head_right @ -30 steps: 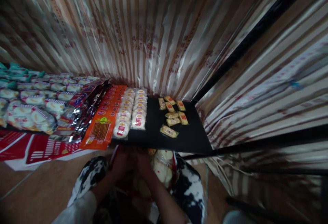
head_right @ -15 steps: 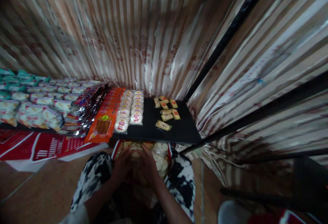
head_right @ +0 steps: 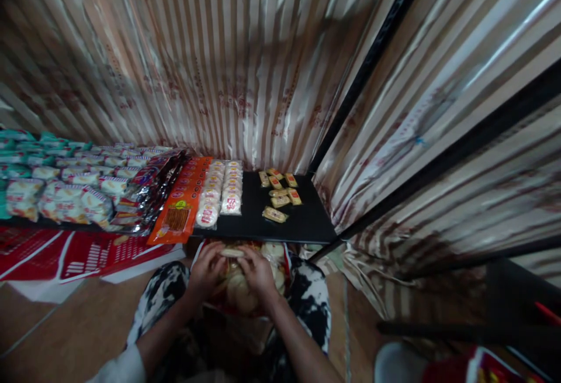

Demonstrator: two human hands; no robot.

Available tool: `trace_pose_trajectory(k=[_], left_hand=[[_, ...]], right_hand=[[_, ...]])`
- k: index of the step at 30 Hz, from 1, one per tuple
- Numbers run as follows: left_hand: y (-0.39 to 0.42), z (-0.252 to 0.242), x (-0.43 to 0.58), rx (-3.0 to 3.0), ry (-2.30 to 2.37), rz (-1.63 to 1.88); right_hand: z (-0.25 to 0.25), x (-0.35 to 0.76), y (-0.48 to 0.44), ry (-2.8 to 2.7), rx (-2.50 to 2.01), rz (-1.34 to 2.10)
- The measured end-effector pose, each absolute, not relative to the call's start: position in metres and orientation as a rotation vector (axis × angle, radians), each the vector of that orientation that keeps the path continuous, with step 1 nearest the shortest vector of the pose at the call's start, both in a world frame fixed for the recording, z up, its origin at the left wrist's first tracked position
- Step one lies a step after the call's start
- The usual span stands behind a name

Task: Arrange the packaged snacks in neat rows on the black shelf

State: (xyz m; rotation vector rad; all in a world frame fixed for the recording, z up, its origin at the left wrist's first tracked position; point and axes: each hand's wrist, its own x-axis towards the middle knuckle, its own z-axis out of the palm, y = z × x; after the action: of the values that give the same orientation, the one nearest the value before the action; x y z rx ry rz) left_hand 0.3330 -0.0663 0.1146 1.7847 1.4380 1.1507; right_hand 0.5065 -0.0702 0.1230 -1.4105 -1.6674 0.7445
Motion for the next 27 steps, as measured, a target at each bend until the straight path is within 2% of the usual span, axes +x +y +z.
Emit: trace_pose_trajectory(k=[9,14,18,27], left_hand=[[-0.042,0.123,0.339,1.206,1.377,1.007],[-0.038,0.127,0.342,1.005,1.339,1.041],[-0.043,0.122,0.346,0.805,1.220,1.033],[-0.051,0.123,0.353,0.818,1.257,0.946]], right_hand=[[0.146,0.502,-0.055,-1.294,-1.465,1.082],[0.142,0.496,-0.051,-0.831,-1.375,1.346],[0.129,0.486,-0.054,-0.551,-1.357,1.367],[0.122,0.473,-0.059,-0.662,-1.349,1.378]])
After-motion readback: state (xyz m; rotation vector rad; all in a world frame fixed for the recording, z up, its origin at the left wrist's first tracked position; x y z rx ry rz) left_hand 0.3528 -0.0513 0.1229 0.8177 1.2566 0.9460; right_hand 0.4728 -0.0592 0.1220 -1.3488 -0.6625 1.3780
